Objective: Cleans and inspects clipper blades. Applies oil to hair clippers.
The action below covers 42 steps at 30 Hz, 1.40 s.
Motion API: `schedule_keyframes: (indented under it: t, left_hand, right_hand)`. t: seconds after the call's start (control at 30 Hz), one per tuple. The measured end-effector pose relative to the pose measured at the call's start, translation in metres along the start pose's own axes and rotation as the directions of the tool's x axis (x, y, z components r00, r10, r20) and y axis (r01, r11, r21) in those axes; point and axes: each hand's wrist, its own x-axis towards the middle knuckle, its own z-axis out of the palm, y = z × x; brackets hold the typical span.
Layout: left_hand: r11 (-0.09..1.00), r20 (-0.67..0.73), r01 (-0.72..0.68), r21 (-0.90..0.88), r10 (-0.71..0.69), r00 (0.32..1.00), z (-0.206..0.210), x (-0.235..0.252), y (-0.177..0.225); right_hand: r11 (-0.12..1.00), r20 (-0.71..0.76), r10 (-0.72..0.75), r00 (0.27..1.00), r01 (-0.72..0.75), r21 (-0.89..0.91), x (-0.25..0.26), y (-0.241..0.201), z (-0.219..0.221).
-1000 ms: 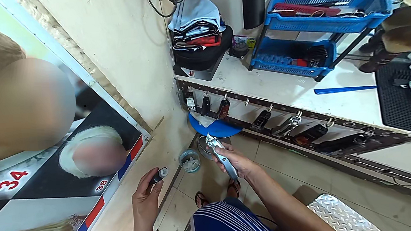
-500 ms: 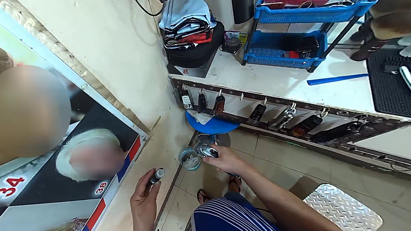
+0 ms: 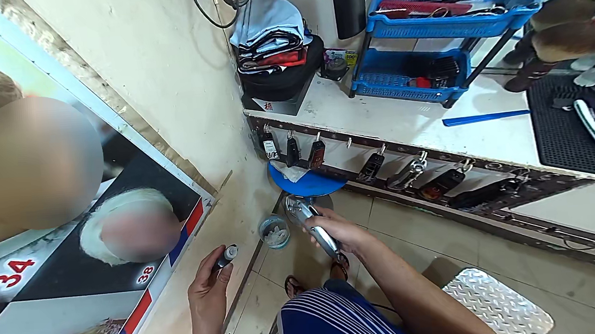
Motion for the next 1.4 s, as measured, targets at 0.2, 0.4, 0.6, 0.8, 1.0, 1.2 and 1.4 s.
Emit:
schedule_keyframes:
  t: [0.2, 0.4, 0.6, 0.8, 1.0, 1.2, 1.4]
  left_hand:
    - [1.0, -0.001, 0.005, -0.017, -0.005, 1.0, 0.001, 0.004, -0.001]
    - [0.999, 0.014, 0.016, -0.03, -0.016, 1.0, 0.006, 0.014, -0.01]
    - [0.997, 0.034, 0.039, -0.067, -0.037, 0.999, 0.011, 0.032, -0.018]
    - [0.998, 0.039, 0.019, -0.067, -0.016, 0.999, 0.017, 0.056, -0.017]
    - [0.997, 0.061, -0.008, -0.076, 0.012, 0.998, 0.034, 0.081, -0.011]
    - [0.996, 0.048, -0.047, -0.078, 0.051, 0.998, 0.061, 0.091, -0.003]
    - [0.997, -0.037, -0.051, -0.051, 0.049, 0.998, 0.089, 0.08, 0.002]
  right_hand:
    - [0.922, 0.018, -0.146, 0.989, 0.129, 0.365, 0.002, -0.01, -0.015]
    - [0.881, 0.027, -0.103, 0.994, 0.078, 0.467, 0.008, -0.017, -0.02]
    - [0.858, 0.075, -0.09, 0.993, 0.039, 0.512, 0.019, -0.022, -0.023]
    - [0.886, 0.05, -0.101, 0.994, 0.067, 0.459, 0.029, -0.031, -0.027]
    - [0.92, 0.064, -0.176, 0.982, 0.141, 0.365, 0.032, -0.04, -0.042]
    - [0.886, -0.011, -0.403, 0.915, 0.394, 0.243, 0.032, -0.084, -0.077]
    - [0.897, -0.099, -0.418, 0.903, 0.394, -0.199, 0.053, -0.171, -0.138]
